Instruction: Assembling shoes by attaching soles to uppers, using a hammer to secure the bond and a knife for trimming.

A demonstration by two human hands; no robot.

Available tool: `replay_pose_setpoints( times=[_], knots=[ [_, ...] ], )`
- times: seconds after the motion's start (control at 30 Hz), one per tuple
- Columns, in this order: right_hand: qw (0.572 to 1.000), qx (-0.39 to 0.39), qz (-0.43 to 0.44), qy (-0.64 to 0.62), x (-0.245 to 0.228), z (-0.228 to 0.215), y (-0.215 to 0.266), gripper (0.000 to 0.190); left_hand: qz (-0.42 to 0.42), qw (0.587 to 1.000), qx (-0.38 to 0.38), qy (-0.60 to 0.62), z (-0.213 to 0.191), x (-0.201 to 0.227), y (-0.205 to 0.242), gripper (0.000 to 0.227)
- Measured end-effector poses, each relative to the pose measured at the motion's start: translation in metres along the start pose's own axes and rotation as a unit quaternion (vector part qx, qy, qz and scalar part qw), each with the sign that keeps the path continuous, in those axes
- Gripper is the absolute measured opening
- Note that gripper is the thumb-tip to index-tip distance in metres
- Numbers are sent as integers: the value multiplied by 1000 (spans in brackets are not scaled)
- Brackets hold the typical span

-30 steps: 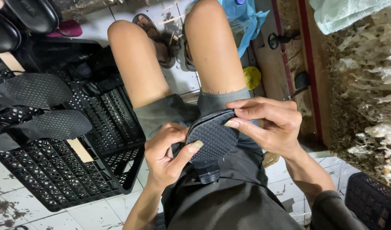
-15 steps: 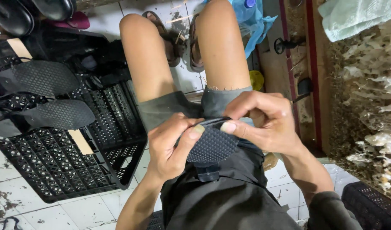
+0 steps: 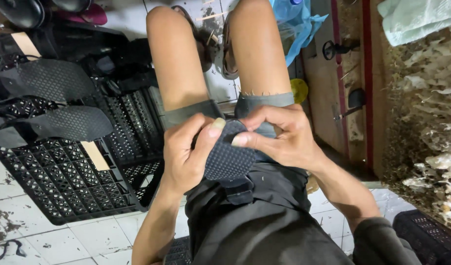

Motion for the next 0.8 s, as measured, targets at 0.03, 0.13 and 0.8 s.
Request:
replay_pose_setpoints(
  times=[0.03,0.13,0.8],
  knots=[
    [999,20,-29,40,-6,-2,1,14,-15,1000,-5,-13,1,-3,1,25],
    [996,30,-47,65,-8,-4,0,11,-31,999,-18,9,3,-9,3,11],
    [926,52,-187,324,-33,11,15,62,-3,950,245,194,-57,-56,38,17]
  ],
)
Point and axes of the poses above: each hand's wrist, its own y-axis away from the middle knuckle, its own z-axis out of the palm, x = y × z, the point moved 10 cm from there along -y, towards the middle knuckle, and after that the axes turned 1 degree about x, right-handed, at the moved point
